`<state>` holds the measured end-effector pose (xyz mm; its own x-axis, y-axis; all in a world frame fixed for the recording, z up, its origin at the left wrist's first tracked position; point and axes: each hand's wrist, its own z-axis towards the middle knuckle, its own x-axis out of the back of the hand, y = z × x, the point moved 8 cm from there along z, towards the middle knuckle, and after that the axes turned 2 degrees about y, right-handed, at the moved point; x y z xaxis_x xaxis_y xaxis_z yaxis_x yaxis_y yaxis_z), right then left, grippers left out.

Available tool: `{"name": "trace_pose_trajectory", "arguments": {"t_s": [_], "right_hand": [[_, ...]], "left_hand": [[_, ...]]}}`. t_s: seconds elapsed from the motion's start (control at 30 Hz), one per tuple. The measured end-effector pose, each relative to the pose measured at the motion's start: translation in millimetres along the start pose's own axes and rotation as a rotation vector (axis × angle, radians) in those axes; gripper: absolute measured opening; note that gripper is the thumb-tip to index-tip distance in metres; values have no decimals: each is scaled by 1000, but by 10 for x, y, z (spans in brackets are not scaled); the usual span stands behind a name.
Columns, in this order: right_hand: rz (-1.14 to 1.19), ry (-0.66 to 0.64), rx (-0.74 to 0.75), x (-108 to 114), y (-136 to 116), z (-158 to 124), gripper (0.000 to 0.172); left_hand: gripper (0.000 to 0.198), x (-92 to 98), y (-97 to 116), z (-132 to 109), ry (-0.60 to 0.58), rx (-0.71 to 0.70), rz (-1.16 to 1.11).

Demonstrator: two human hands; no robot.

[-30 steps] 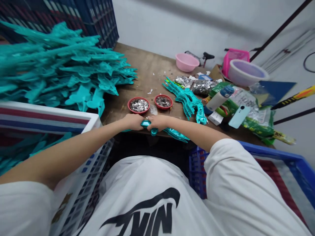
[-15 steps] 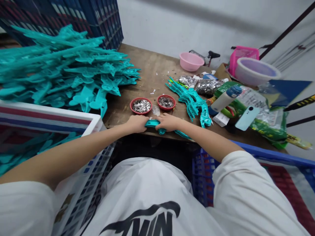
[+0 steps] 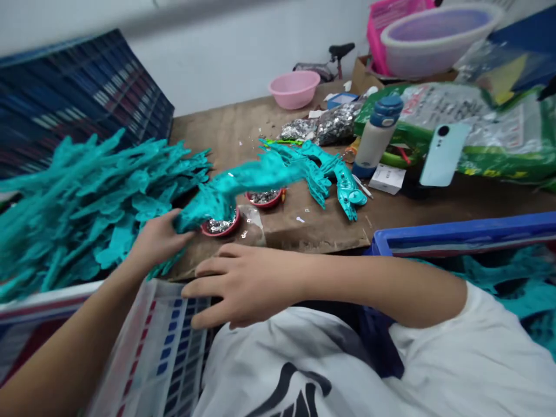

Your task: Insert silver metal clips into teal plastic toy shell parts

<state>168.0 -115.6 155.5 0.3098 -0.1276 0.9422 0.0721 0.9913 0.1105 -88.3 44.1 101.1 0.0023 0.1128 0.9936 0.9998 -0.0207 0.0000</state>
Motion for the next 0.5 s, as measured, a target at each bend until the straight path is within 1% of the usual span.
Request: {"name": "trace_pose_trajectory", "arguments": {"t_s": [0.03, 0.1, 0.13, 0.2, 0.27, 0.33, 0.4, 0.43, 0.5], "right_hand": [[-1, 6, 4, 22, 28, -10, 43], [10, 2, -2, 3, 107, -41, 40], [29, -9, -8, -37, 149, -57, 37], [90, -59, -21, -174, 233, -88, 28], [144, -115, -42, -338, 319, -115, 21], [158, -137, -73, -468, 412, -135, 19], [142, -137, -106, -543, 499, -152, 16], [137, -141, -121, -563, 535, -159, 17], [145, -171, -151, -577, 588, -174, 19]], "left_hand": [[30, 133, -76, 174, 50, 38, -29], [34, 360, -122, 579, 134, 105, -71], [40, 441, -100, 799, 164, 133, -89], [50, 503, -11, 1241, 175, 186, -93], [60, 451, 85, 1634, 138, 238, -85], [70, 336, 134, 1917, 94, 308, -63], [78, 199, 169, 2082, 61, 342, -36], [78, 130, 192, 2128, 47, 335, -23], [69, 1, 257, 2171, 23, 283, -2]]}}
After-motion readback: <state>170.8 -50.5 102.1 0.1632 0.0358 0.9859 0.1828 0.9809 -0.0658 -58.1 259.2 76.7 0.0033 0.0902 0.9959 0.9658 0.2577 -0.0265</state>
